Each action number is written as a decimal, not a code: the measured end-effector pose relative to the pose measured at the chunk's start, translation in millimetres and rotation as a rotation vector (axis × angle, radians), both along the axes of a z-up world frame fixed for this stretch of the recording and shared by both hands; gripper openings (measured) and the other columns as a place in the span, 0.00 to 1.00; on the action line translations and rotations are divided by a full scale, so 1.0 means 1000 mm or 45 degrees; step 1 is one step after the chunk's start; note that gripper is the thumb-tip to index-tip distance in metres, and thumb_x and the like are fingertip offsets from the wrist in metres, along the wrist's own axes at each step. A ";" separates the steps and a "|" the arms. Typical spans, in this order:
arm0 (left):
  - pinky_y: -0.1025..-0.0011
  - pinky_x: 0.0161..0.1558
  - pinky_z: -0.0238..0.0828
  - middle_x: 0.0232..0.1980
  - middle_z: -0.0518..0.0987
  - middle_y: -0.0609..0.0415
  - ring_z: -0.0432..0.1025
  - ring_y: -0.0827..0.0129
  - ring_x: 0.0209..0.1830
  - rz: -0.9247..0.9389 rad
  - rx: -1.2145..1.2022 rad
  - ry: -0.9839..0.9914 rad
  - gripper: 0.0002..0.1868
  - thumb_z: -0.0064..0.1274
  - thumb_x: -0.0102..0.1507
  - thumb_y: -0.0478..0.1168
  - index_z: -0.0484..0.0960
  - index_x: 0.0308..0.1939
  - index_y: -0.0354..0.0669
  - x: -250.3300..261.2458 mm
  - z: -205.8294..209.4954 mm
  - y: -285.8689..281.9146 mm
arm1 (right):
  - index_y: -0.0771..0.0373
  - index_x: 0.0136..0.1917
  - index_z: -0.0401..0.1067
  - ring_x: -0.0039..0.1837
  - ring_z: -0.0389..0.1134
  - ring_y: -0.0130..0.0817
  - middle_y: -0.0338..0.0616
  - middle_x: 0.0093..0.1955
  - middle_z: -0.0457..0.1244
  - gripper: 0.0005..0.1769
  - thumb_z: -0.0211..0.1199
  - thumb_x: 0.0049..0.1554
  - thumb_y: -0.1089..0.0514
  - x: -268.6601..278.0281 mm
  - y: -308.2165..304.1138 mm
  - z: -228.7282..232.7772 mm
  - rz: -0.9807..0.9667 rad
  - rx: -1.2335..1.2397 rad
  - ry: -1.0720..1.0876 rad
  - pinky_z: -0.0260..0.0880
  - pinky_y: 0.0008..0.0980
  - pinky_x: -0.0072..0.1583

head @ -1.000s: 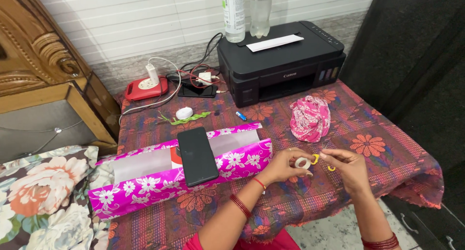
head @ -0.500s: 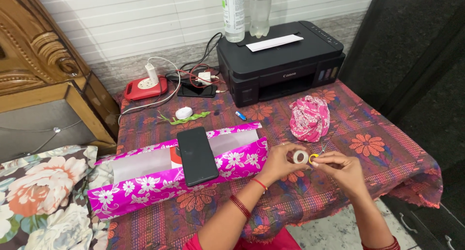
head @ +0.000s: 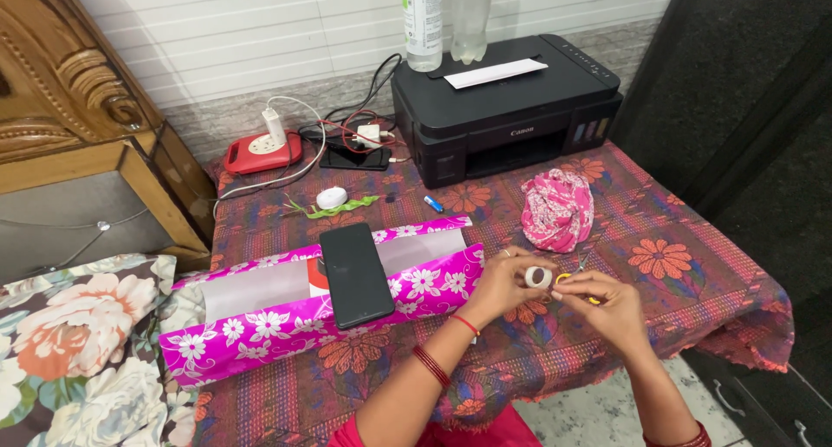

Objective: The person wraps a small rectangular box with pink floral wrapping paper on a bed. They unfold the paper, place the box on it, fold the sides over the box, and use clear tape to secure the folds. Scissors and a marker are present but not used.

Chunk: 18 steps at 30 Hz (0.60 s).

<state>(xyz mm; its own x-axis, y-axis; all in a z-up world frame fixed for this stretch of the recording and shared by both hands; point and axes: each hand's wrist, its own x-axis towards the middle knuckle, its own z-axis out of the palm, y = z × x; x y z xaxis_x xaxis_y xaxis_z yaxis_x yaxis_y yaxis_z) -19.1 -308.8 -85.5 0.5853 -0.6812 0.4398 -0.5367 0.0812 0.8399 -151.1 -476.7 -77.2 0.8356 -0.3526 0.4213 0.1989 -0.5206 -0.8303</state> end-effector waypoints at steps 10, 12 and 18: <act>0.71 0.50 0.82 0.49 0.81 0.54 0.82 0.68 0.44 0.090 0.084 -0.033 0.27 0.73 0.52 0.39 0.85 0.56 0.51 -0.003 0.004 0.002 | 0.61 0.45 0.81 0.47 0.73 0.31 0.39 0.44 0.72 0.10 0.72 0.47 0.67 -0.007 0.035 0.024 -0.176 -0.636 -0.326 0.72 0.30 0.49; 0.71 0.48 0.82 0.48 0.82 0.54 0.82 0.68 0.43 0.119 0.106 -0.043 0.27 0.74 0.52 0.41 0.86 0.56 0.52 -0.003 0.004 0.002 | 0.61 0.46 0.81 0.43 0.71 0.32 0.39 0.43 0.72 0.11 0.72 0.47 0.67 -0.005 0.036 0.023 -0.187 -0.695 -0.313 0.71 0.31 0.46; 0.71 0.48 0.82 0.47 0.82 0.53 0.82 0.68 0.43 0.109 0.064 -0.049 0.28 0.74 0.49 0.41 0.86 0.55 0.52 0.000 0.002 0.001 | 0.60 0.48 0.80 0.47 0.73 0.32 0.39 0.45 0.72 0.11 0.69 0.50 0.69 -0.004 0.029 0.017 -0.113 -0.705 -0.428 0.72 0.29 0.48</act>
